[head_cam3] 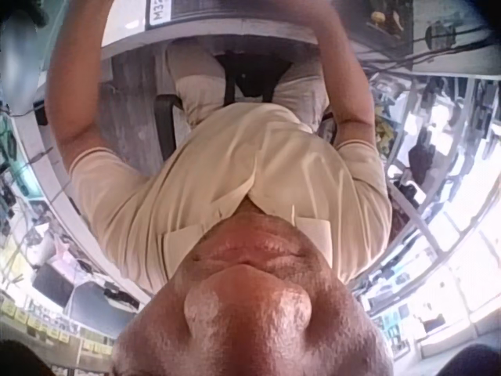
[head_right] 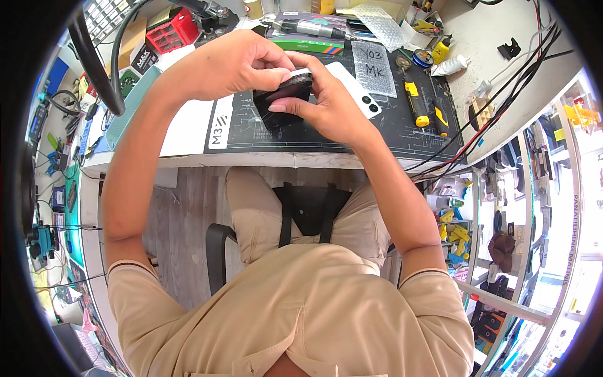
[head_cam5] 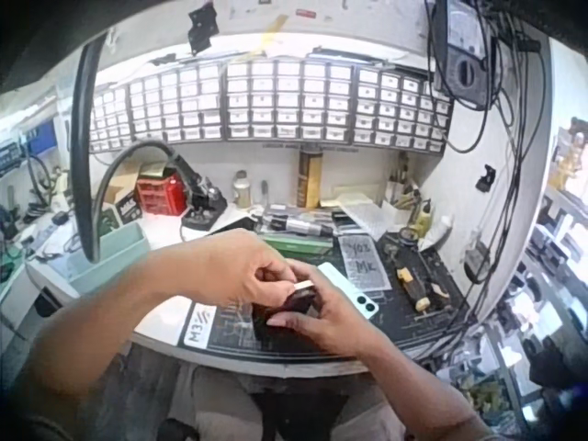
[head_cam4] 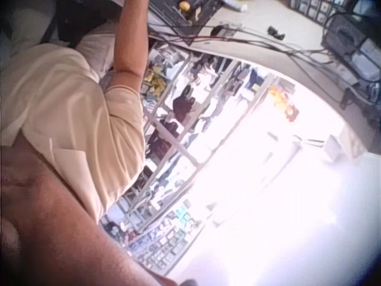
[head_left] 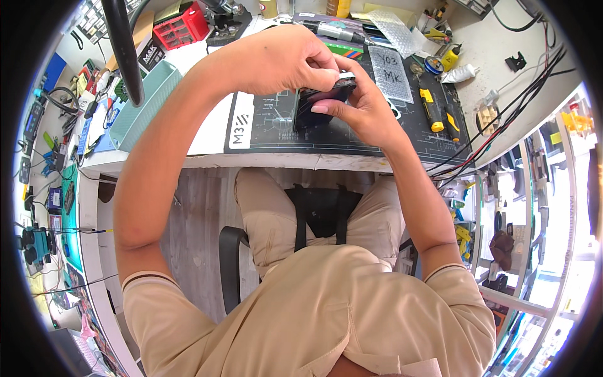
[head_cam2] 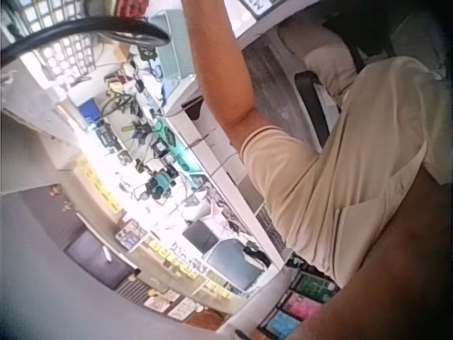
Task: The person disassembles a smartphone by removing the back cover and then uses a metal spudger to carefully pry and lift the battery from the device's chassis. The person handles the phone, back cover, and battery throughout the process.
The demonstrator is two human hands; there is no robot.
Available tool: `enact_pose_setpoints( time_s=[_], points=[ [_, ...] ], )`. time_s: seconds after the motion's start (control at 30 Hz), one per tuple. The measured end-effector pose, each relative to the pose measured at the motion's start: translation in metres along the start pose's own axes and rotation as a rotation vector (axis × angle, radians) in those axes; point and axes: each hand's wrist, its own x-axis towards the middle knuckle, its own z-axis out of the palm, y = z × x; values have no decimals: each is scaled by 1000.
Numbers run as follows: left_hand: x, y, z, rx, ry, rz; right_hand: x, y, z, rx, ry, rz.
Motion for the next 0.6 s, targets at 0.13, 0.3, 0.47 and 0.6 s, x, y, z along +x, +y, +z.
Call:
enact_pose_setpoints(
  time_s=[0.13,0.3,0.47,0.6],
  points=[
    [-12,-10,15,-167,374,139,5,9,2,83,56,-29],
    [-70,-36,109,-830,869,-171,5,21,2,-102,179,-132],
    [-52,-22,167,-1877,208,-110,8,21,7,-197,154,-377],
    [-25,-33,173,-2208,255,258,5,12,11,-361,74,-589]
  ],
)
